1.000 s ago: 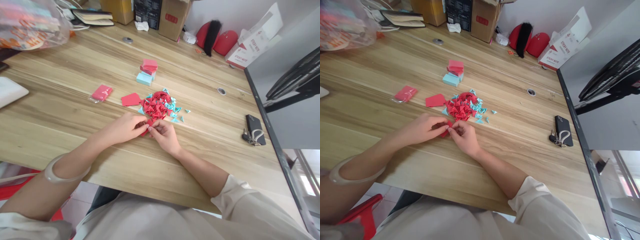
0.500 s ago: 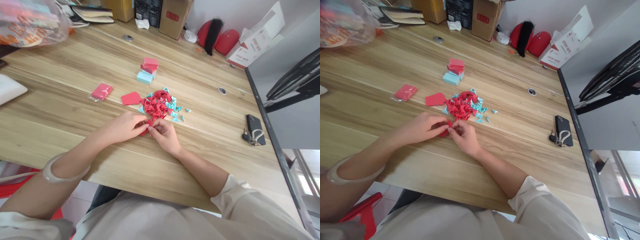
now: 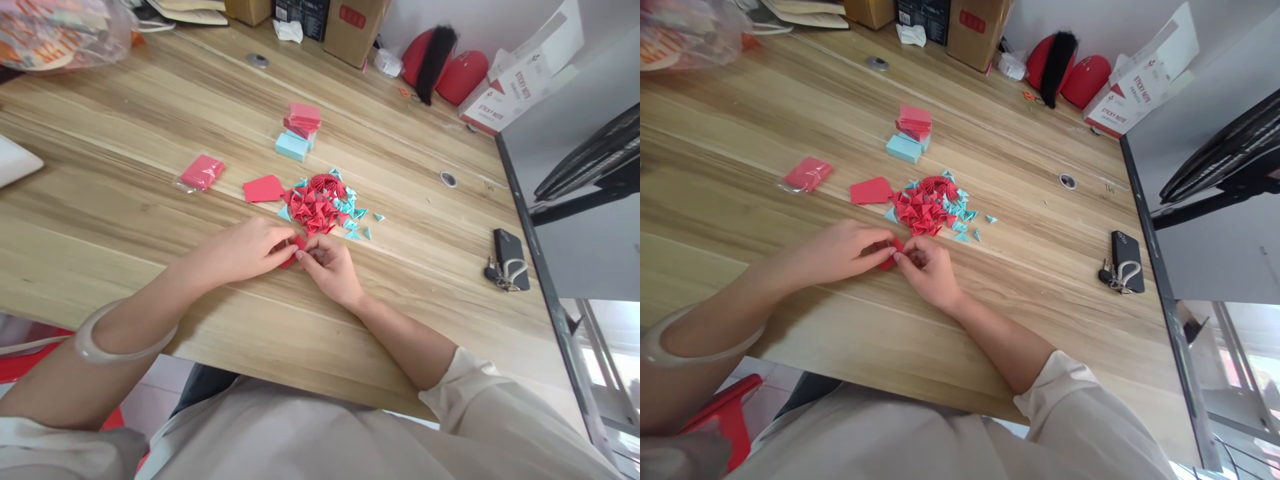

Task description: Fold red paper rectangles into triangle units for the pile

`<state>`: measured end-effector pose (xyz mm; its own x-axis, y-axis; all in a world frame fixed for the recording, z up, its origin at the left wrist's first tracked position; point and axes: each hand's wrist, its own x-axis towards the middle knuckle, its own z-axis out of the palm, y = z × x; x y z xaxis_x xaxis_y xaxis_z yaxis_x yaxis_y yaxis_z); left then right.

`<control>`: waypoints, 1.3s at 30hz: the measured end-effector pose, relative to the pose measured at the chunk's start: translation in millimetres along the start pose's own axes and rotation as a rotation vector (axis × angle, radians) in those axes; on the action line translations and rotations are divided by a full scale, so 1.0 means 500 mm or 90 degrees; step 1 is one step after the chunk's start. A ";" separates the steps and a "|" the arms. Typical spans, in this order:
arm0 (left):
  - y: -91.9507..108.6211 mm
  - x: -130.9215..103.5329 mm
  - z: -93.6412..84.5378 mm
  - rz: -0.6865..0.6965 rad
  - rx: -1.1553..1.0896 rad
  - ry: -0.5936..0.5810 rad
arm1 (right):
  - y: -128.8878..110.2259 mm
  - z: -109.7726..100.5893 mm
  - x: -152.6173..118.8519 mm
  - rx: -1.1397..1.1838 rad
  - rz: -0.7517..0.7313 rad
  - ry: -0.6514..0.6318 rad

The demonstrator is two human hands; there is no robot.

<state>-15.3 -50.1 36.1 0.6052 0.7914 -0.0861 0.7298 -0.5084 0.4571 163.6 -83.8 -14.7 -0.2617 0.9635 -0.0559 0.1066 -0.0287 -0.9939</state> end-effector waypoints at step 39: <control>-0.005 -0.013 -0.001 0.002 0.051 -0.020 | -0.005 -0.003 -0.007 -0.047 -0.008 -0.035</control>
<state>-21.1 -53.7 35.8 0.6163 0.7794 -0.1132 0.7504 -0.5375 0.3846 165.7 -86.9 -11.8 -0.3158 0.9474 -0.0513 0.1731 0.0044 -0.9849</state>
